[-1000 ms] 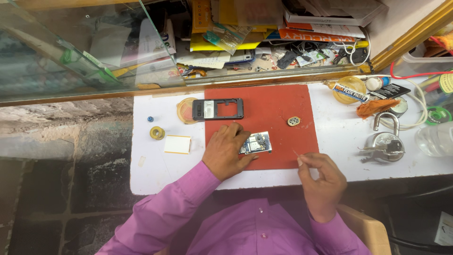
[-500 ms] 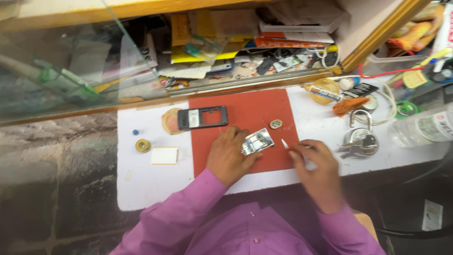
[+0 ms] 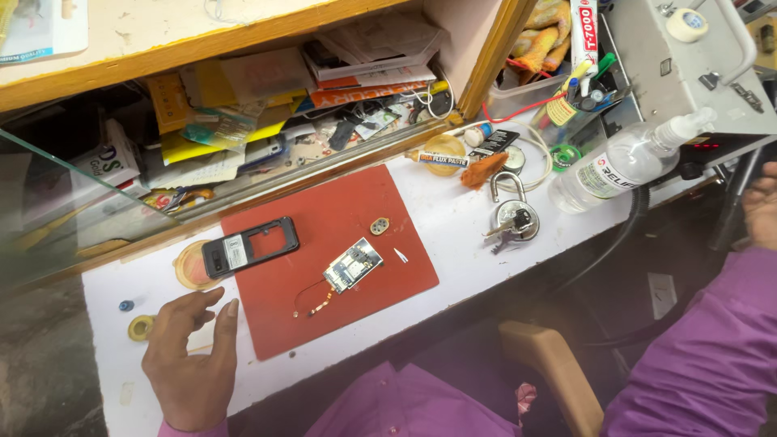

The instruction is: The person disassembles a mobile phone, removes the motherboard, and uses a soldering iron to work on the circuit board. They handle the phone casing, motherboard, and soldering iron throughout the process.

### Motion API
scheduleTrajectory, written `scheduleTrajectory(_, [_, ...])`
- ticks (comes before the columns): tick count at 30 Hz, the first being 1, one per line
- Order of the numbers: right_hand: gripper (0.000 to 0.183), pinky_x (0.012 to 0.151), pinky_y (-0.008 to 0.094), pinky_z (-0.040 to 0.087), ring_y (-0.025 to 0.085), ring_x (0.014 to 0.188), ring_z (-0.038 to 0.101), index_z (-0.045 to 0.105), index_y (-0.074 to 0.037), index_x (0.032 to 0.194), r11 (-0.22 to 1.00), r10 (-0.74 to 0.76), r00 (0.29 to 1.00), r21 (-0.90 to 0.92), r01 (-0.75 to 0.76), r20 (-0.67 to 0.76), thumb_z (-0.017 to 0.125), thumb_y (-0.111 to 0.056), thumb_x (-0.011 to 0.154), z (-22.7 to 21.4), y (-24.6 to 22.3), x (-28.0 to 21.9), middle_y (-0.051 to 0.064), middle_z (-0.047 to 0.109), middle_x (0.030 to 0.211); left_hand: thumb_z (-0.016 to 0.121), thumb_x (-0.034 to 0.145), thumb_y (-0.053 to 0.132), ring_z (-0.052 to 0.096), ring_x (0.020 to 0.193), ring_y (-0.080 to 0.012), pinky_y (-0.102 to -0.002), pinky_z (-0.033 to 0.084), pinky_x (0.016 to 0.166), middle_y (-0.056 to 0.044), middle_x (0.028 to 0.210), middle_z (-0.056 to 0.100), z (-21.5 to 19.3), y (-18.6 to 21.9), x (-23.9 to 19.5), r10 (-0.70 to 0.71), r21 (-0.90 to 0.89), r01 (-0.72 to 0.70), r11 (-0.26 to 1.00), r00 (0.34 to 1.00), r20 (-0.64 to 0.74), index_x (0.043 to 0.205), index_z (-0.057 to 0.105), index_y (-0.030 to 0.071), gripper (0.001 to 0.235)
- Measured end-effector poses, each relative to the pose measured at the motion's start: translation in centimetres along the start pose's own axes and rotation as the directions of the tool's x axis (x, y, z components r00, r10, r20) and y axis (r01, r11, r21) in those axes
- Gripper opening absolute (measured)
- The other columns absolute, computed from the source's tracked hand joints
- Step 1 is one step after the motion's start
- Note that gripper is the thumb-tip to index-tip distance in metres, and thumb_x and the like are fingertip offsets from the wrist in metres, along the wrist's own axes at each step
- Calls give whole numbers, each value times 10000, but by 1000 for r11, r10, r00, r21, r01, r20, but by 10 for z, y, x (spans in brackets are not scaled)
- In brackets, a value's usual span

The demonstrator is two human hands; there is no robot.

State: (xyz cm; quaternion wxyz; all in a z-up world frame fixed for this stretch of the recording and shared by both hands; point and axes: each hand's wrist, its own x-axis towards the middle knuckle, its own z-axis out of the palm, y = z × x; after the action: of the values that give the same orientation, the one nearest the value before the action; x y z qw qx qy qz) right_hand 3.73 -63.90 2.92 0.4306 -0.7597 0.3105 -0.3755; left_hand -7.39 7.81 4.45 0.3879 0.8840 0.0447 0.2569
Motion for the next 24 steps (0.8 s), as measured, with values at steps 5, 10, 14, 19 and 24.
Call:
scheduleTrajectory(5, [90,754,267,531,162,832,648,686,-7,1076,998,-31,991,-55,38,127,612,-38,1118,2,12,-55,111,711,1042,771,920,63,675,886,-222,-330,561,793,-123,1075,700,1,-4,-7,-7,-9,7,1000,1000,-29,1081,729,33,169])
scheduleTrajectory(10, [80,740,274,532,166,817,646,676,-7,1082,994,-91,962,-31,102,258,613,-47,1111,39,0,-121,117,702,1026,776,892,54,677,845,-242,-340,554,752,-126,1018,707,-7,-3,-13,-20,44,23,999,998,-56,1038,738,30,153])
scheduleTrajectory(14, [75,730,280,533,170,805,644,669,-7,1087,990,-139,921,24,140,364,613,-55,1105,60,-4,-173,122,695,1014,767,900,56,688,852,-254,-343,565,749,-120,974,707,-7,-8,-16,-38,75,43,996,998,-59,1006,735,26,115])
scheduleTrajectory(19, [73,717,287,534,174,790,642,659,-7,1094,983,-184,868,82,165,462,614,-64,1098,75,-3,-208,129,687,999,756,875,73,673,847,-257,-355,548,737,-112,957,696,4,-5,-29,-67,90,71,993,997,-41,1013,738,32,144])
scheduleTrajectory(24, [75,704,294,535,179,775,641,649,-7,1100,980,-198,829,101,170,523,614,-73,1090,67,5,-237,135,678,983,758,877,95,648,815,-246,-359,533,725,-89,934,681,13,0,-41,-114,88,111,990,993,24,987,740,43,124])
